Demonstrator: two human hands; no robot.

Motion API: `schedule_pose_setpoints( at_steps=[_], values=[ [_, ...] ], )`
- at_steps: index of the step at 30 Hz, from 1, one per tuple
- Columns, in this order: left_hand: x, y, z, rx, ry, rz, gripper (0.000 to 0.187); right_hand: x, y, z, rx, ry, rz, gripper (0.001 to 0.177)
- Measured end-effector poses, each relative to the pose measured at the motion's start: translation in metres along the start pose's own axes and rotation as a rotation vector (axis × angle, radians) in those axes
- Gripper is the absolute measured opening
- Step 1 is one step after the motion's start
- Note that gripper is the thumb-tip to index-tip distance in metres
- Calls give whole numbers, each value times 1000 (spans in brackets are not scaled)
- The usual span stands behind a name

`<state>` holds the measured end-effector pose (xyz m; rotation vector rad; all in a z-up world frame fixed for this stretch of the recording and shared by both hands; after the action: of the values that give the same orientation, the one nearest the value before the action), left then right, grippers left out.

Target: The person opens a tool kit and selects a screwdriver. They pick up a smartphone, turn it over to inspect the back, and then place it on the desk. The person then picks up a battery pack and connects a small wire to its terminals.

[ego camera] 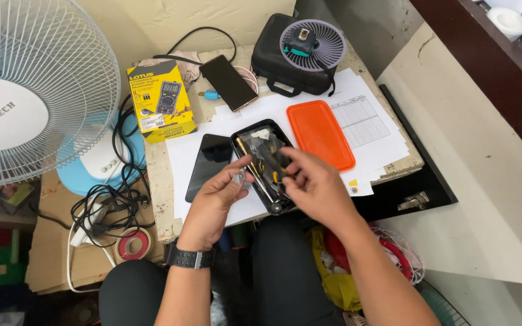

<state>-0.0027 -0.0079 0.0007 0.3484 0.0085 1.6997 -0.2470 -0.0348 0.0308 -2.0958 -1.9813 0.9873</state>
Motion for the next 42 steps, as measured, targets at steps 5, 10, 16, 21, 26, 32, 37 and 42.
schedule_pose_setpoints(
  at_steps=[5,10,16,21,26,32,37,42],
  values=[
    [11,0,14,-45,-6,79,30,-9,-14,21,-55,63,29,62],
    [17,2,14,-32,35,180,27,-21,-26,41,-132,185,35,61],
    [13,3,-15,-109,245,162,26,-30,-29,25,-175,361,-92,50],
    [8,9,-27,-58,403,206,19,-33,-27,20,-160,360,-106,50],
    [0,5,-52,125,344,211,20,-29,-23,36,-203,367,-93,50],
    [-3,0,-70,225,333,194,11,-23,-20,46,-204,345,-89,49],
    [-5,-6,-85,271,259,213,10,-20,-17,44,-226,363,-68,46],
    [-4,-2,-77,288,274,207,17,-17,-12,40,-243,326,-35,45]
  ],
)
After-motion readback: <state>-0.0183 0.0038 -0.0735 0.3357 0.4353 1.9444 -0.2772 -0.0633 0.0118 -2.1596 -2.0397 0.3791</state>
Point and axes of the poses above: each hand's wrist, its own x-axis away from the middle knuckle, its own y-axis out of the palm, z = x × y, the point moved 1 cm from there along -x, towards the middle knuckle, and after that the axes turned 12 degrees about z, right-handed, at the moved point
